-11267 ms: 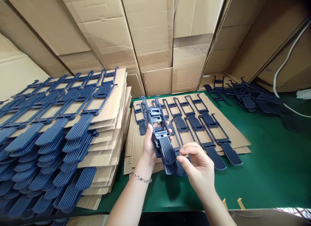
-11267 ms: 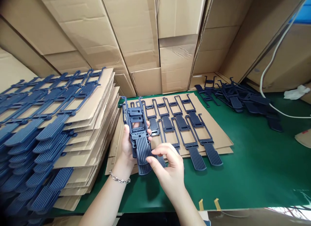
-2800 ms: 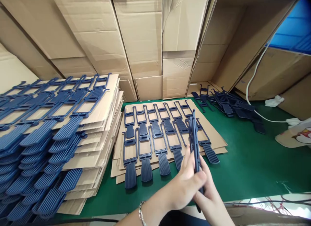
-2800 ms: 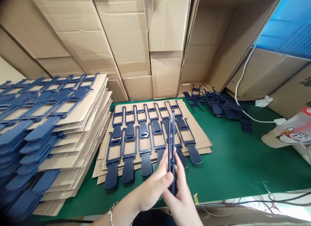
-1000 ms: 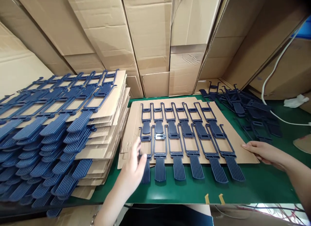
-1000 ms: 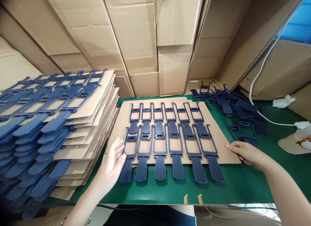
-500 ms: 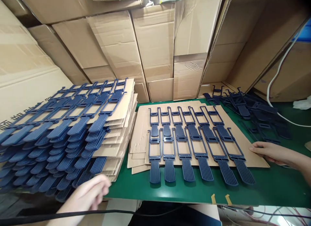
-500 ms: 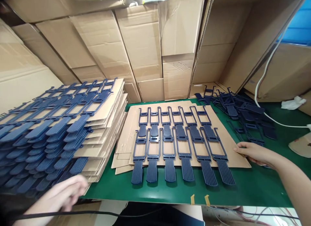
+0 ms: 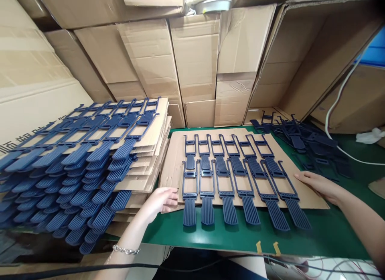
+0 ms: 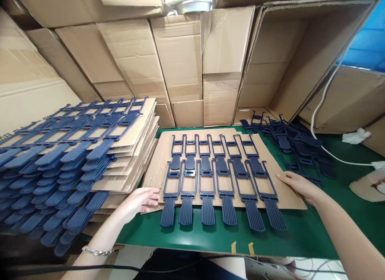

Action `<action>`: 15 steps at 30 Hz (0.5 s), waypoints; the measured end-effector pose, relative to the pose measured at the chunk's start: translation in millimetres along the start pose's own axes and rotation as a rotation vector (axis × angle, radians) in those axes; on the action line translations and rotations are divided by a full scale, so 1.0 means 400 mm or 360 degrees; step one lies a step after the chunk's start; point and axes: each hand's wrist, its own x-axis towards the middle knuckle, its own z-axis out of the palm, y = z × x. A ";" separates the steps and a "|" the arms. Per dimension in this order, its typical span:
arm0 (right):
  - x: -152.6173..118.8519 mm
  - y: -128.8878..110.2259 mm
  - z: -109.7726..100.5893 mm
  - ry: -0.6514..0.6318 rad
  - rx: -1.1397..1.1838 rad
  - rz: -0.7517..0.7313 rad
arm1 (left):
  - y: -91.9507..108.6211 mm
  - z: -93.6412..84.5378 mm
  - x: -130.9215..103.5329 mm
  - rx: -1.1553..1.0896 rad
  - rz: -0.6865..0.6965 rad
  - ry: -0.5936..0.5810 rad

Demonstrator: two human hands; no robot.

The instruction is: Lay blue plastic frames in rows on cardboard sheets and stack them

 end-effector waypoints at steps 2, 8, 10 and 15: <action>-0.004 -0.001 0.001 -0.0171 0.0435 0.0154 | 0.001 -0.001 0.006 -0.0040 -0.0044 -0.0048; -0.025 -0.016 0.006 -0.0184 0.0715 0.0225 | 0.004 0.029 0.017 -0.0170 -0.0029 -0.0290; -0.027 -0.018 0.007 -0.0219 0.0778 0.0236 | 0.004 0.044 0.017 -0.0237 -0.0028 -0.0373; -0.019 -0.019 0.008 -0.0261 0.0824 0.0215 | 0.004 0.079 0.014 -0.0403 0.0029 -0.0383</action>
